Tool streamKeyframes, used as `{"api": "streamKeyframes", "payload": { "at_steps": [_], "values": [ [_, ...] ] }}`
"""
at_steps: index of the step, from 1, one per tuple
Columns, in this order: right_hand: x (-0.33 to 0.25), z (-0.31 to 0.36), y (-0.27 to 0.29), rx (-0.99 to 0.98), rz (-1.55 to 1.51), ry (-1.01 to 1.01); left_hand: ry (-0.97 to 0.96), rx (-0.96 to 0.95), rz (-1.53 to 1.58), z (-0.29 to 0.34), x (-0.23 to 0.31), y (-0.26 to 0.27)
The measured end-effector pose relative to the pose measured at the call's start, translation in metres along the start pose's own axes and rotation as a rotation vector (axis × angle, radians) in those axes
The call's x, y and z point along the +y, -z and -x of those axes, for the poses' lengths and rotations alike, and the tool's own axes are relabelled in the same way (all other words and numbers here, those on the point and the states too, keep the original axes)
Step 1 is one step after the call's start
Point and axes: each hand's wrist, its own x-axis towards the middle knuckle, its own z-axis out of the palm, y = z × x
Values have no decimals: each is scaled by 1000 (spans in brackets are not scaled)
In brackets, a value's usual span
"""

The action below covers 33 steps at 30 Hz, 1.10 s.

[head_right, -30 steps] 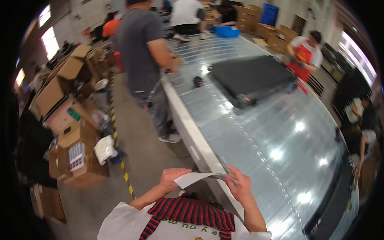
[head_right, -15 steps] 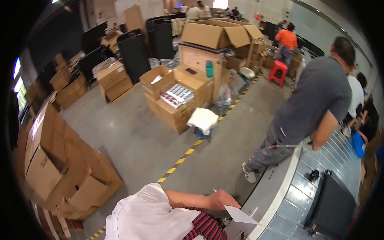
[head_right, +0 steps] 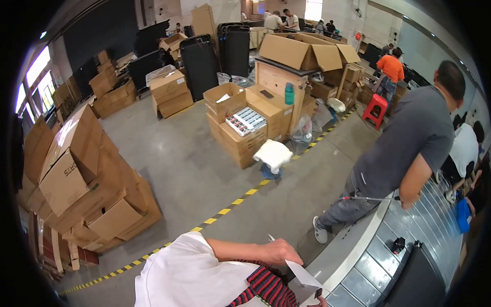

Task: Peel and stick warning labels and QR codes onto treadmills on an assembly line.

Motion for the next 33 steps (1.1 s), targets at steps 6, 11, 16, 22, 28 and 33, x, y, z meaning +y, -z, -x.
{"api": "streamKeyframes", "payload": {
  "at_steps": [6, 11, 16, 22, 28, 33],
  "values": [
    [79, 23, 48, 223, -205, -61, -188, -133, 153, -50, 10, -72],
    [121, 51, 36, 552, -457, -120, -292, -459, 134, -94, 15, -117],
    [132, 46, 13, 686, -929, -167, -406, -498, 207, -132, 11, -151],
    [131, 41, 8, 900, -442, -96, -478, -704, 386, -171, -2, -201],
    [107, 46, 7, 1177, -794, -283, -628, -828, 572, -232, -11, -249],
    [104, 20, -3, 1291, -787, -308, -754, -941, 665, -262, -23, -280]
  ]
}}
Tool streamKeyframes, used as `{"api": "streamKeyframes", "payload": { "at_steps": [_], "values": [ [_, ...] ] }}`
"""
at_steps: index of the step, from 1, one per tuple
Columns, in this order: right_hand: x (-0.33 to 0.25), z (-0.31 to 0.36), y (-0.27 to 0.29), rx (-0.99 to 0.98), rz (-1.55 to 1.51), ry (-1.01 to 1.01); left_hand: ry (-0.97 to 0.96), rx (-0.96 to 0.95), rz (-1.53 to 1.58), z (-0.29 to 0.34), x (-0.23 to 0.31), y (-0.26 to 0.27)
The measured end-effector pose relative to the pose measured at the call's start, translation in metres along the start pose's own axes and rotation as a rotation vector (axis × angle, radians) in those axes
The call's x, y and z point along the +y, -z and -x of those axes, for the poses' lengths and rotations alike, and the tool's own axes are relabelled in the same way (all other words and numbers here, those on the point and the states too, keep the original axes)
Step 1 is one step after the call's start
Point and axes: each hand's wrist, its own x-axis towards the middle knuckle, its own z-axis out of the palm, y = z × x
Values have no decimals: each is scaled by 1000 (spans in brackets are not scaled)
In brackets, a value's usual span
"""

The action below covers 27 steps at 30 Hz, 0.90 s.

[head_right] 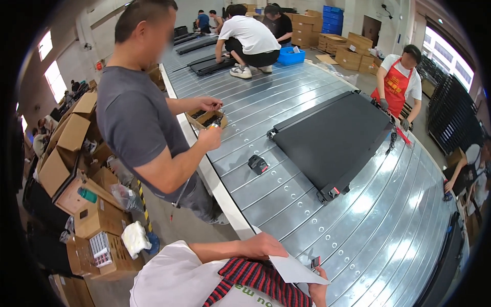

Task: Peel and stick warning labels and QR codes onto treadmills on an assembly line.

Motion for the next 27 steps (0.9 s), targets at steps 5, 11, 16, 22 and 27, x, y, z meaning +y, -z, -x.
{"api": "streamKeyframes", "payload": {
  "at_steps": [5, 11, 16, 22, 27],
  "values": [
    [16, -1, -22, 105, -35, -28, -55, -47, 40, -2, -37, 8],
    [13, 1, -51, 298, 20, -72, -120, -72, 94, -10, -62, 10],
    [13, 2, -72, 321, 71, 27, -149, -90, 136, -13, -72, 16],
    [23, -5, -74, 265, 54, -43, -169, -20, 93, -9, -72, 25],
    [17, -1, -70, 364, -67, 93, -114, -52, 54, -6, -53, 23]
  ]
}}
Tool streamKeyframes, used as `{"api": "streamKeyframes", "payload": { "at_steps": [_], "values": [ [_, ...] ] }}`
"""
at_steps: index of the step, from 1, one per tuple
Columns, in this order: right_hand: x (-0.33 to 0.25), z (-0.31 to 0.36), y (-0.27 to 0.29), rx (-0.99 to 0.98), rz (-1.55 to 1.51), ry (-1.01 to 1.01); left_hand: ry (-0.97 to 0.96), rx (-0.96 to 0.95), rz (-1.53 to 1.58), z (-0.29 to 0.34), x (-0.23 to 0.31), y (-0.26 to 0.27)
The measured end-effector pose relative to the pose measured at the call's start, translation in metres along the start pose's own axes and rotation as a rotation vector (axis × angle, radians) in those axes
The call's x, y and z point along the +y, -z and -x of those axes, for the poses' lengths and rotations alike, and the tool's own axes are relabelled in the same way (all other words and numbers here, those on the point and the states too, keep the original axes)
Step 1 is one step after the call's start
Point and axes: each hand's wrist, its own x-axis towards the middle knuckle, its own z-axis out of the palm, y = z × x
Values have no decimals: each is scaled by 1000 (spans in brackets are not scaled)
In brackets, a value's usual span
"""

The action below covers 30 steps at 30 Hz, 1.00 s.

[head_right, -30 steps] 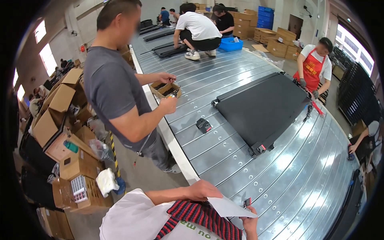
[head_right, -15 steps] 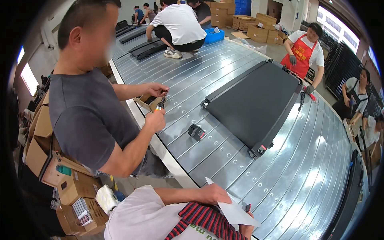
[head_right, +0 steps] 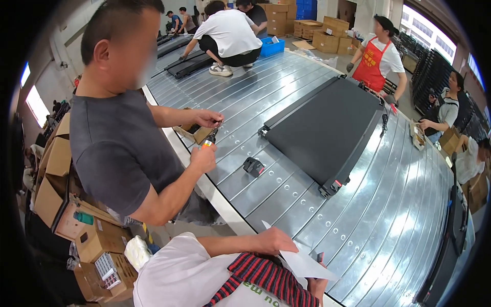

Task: Peel and stick warning labels and QR codes onto treadmills on an assembly line.

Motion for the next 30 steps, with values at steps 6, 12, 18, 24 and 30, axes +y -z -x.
{"api": "streamKeyframes", "payload": {
  "at_steps": [6, 12, 18, 24, 30],
  "values": [
    [7, 7, 25, -82, 10, -174, -4, -21, -8, -10, 18, -15],
    [15, 8, 33, -2, 70, -89, 15, -56, -25, -20, 24, -20],
    [-9, -2, 54, 66, -155, -192, 2, -72, 9, -32, 22, -28],
    [6, -31, 62, 83, -31, -47, 62, -64, -47, -32, 17, -33],
    [5, -56, 62, 89, 18, -93, 184, -112, -60, -29, 7, -33]
  ]
}}
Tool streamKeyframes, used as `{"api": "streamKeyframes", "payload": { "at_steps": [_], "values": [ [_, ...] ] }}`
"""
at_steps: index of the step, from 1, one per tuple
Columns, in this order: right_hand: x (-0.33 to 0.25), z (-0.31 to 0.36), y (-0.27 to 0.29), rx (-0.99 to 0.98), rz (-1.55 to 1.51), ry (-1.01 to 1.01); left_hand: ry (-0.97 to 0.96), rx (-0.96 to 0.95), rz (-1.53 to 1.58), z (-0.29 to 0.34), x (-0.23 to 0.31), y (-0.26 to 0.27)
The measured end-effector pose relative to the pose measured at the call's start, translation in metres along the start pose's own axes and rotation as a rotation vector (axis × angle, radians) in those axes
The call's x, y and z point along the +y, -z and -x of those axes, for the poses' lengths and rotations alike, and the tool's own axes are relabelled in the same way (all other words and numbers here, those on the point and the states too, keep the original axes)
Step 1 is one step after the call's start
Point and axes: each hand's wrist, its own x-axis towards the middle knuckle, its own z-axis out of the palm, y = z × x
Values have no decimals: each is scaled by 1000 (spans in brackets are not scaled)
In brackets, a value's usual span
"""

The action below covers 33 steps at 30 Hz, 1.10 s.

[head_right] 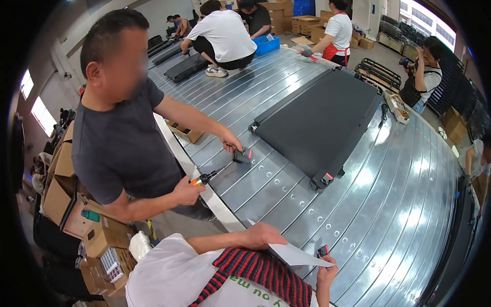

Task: Peel and stick warning labels and QR codes onto treadmills on an assembly line.

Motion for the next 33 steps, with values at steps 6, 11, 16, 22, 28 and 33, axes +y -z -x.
{"api": "streamKeyframes", "payload": {
  "at_steps": [6, 11, 16, 22, 28, 33],
  "values": [
    [-2, -27, -13, -115, 12, -11, 68, -23, -16, -2, -6, 0],
    [0, -42, -19, -161, -10, 76, 107, -5, -4, 4, -6, -1],
    [-8, -41, -25, -158, 48, 89, 122, -34, -25, 15, -2, 4],
    [-33, -33, -6, -101, 181, 91, 60, -118, -11, 4, -22, 16],
    [-85, -76, 11, -4, 23, -92, -4, -96, -21, -22, -47, 38],
    [-106, -121, -4, 12, -72, -74, 51, -322, -144, -57, -78, 42]
  ]
}}
